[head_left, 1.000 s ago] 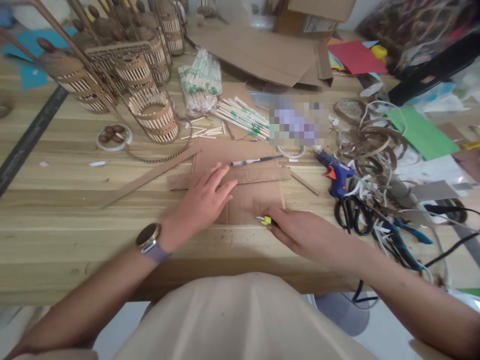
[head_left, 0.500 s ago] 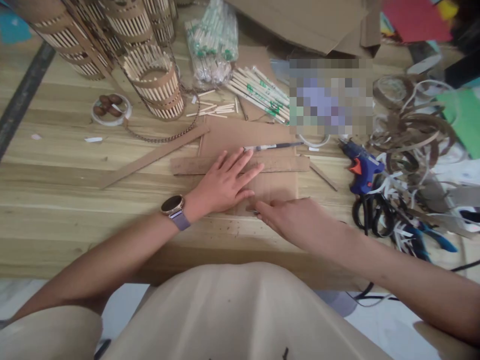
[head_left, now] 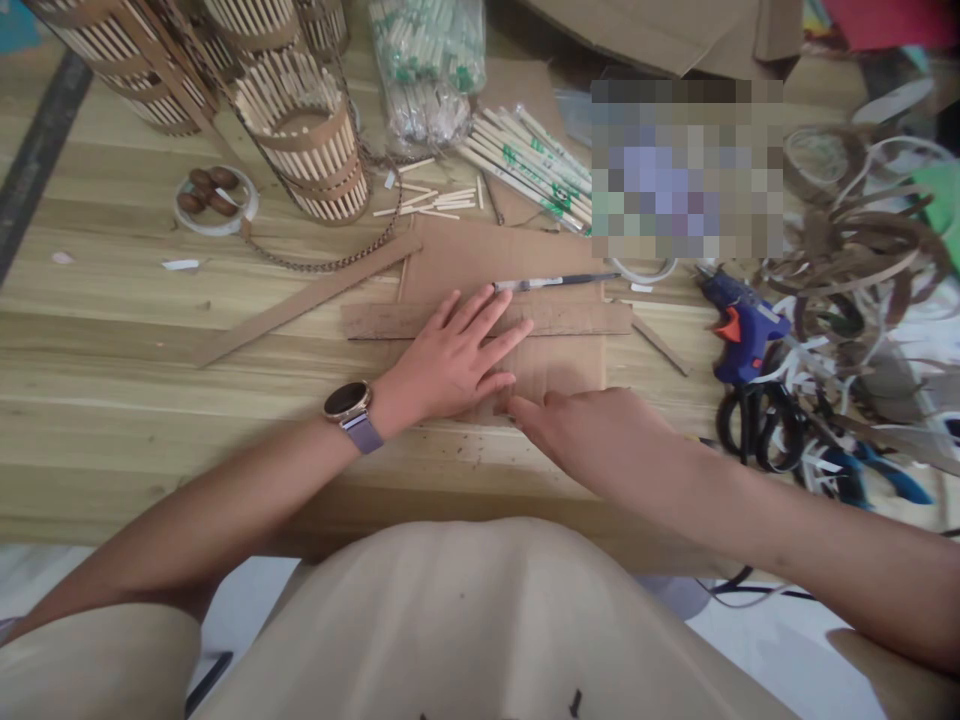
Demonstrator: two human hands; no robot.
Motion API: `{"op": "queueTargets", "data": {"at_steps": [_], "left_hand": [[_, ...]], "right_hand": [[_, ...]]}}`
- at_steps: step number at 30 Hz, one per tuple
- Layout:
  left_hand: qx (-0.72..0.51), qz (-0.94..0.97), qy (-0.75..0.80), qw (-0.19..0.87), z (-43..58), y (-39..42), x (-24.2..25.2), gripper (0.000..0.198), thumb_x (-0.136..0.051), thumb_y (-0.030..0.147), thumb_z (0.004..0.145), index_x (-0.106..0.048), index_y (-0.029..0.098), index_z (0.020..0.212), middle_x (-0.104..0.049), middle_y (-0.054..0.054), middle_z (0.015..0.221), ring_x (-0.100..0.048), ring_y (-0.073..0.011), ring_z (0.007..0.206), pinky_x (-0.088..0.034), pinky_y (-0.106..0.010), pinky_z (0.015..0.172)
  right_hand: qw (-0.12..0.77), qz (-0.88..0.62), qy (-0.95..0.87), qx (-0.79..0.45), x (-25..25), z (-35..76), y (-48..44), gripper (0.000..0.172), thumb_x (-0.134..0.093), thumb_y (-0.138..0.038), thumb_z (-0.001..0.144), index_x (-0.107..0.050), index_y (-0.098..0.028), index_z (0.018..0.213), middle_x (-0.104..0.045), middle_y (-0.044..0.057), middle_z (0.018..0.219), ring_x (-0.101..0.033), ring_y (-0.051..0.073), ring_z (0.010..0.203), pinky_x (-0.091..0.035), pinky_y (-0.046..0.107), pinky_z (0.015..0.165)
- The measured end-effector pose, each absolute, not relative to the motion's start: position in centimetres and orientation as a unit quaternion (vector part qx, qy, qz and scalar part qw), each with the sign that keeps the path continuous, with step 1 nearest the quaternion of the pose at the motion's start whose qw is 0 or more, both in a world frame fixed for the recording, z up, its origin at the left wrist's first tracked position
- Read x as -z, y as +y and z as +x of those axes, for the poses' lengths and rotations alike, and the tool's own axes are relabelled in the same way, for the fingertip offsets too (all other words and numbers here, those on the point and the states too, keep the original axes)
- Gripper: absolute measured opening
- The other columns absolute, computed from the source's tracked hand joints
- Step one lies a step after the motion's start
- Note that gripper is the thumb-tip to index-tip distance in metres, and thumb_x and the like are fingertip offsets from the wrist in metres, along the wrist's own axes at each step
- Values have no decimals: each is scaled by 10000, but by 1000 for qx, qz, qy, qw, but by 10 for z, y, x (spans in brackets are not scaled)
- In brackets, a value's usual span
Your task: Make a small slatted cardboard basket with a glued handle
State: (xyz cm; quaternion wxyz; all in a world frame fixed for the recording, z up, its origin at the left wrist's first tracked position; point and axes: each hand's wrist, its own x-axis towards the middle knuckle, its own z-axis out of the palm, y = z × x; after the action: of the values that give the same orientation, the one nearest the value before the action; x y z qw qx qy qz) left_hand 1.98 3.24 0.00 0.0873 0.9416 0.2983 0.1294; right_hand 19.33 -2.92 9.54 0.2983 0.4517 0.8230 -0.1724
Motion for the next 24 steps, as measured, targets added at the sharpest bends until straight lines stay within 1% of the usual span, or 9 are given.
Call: {"op": "queueTargets", "data": {"at_steps": [2,4,6,9,11,14,16,19,24], "left_hand": [[-127,941,300,92,20,32,-1,591,-461,461,991,-402,149,1489,-296,-237,1578,-271,-383,1465,-199,-592,1162],[-124,941,300,93,20,32,-2,585,-462,459,991,-414,145,1482,-311,-234,1573,-284,-381,1459,-202,-594,1161],[-122,942,300,90,20,32,-3,578,-467,456,989,-430,141,1472,-321,-230,1570,-291,-379,1456,-207,-595,1161],[-122,941,302,88,21,32,-3,573,-483,450,984,-444,137,1462,-330,-227,1566,-296,-381,1453,-214,-598,1159],[-121,941,303,86,21,32,-3,571,-490,445,982,-447,137,1462,-337,-225,1564,-296,-385,1452,-217,-595,1160],[-122,942,302,84,21,32,-3,574,-491,447,982,-446,140,1464,-338,-222,1564,-296,-386,1452,-218,-592,1160],[-124,942,300,85,20,32,-2,573,-487,450,984,-445,142,1465,-337,-221,1565,-298,-382,1451,-216,-592,1160],[-124,943,297,85,19,32,-1,575,-476,457,987,-437,148,1471,-335,-215,1567,-297,-376,1453,-215,-591,1161],[-119,945,295,81,19,33,-1,576,-463,470,990,-435,157,1472,-342,-207,1567,-295,-373,1455,-224,-587,1160]], "right_hand": [[276,479,814,178,-96,190,-31,530,-514,81,732,-620,-191,1174,-724,86,724,-675,252,616,-312,287,481],[242,508,806,185,-95,188,-33,476,-544,72,732,-649,-198,1110,-714,86,697,-664,245,609,-333,296,507],[194,529,805,186,-92,187,-37,385,-573,12,771,-664,-216,1068,-691,77,667,-647,233,601,-350,307,524],[127,545,808,183,-85,189,-43,255,-578,-142,854,-667,-235,1075,-656,73,638,-630,235,607,-369,325,525],[88,555,804,197,-82,191,-46,224,-572,-226,887,-666,-236,1090,-636,75,623,-627,243,614,-375,335,530],[44,566,789,236,-78,193,-46,195,-599,-251,885,-670,-236,1066,-607,66,597,-624,244,607,-376,339,544],[41,564,787,246,-76,194,-45,181,-617,-228,872,-669,-244,1045,-583,47,566,-621,237,597,-378,334,551],[68,550,803,219,-75,196,-43,182,-599,-208,874,-663,-255,1038,-555,25,518,-620,234,594,-383,328,550],[113,531,820,183,-77,198,-41,188,-558,-163,887,-669,-233,1021,-582,38,516,-640,240,599,-391,331,549]]}}
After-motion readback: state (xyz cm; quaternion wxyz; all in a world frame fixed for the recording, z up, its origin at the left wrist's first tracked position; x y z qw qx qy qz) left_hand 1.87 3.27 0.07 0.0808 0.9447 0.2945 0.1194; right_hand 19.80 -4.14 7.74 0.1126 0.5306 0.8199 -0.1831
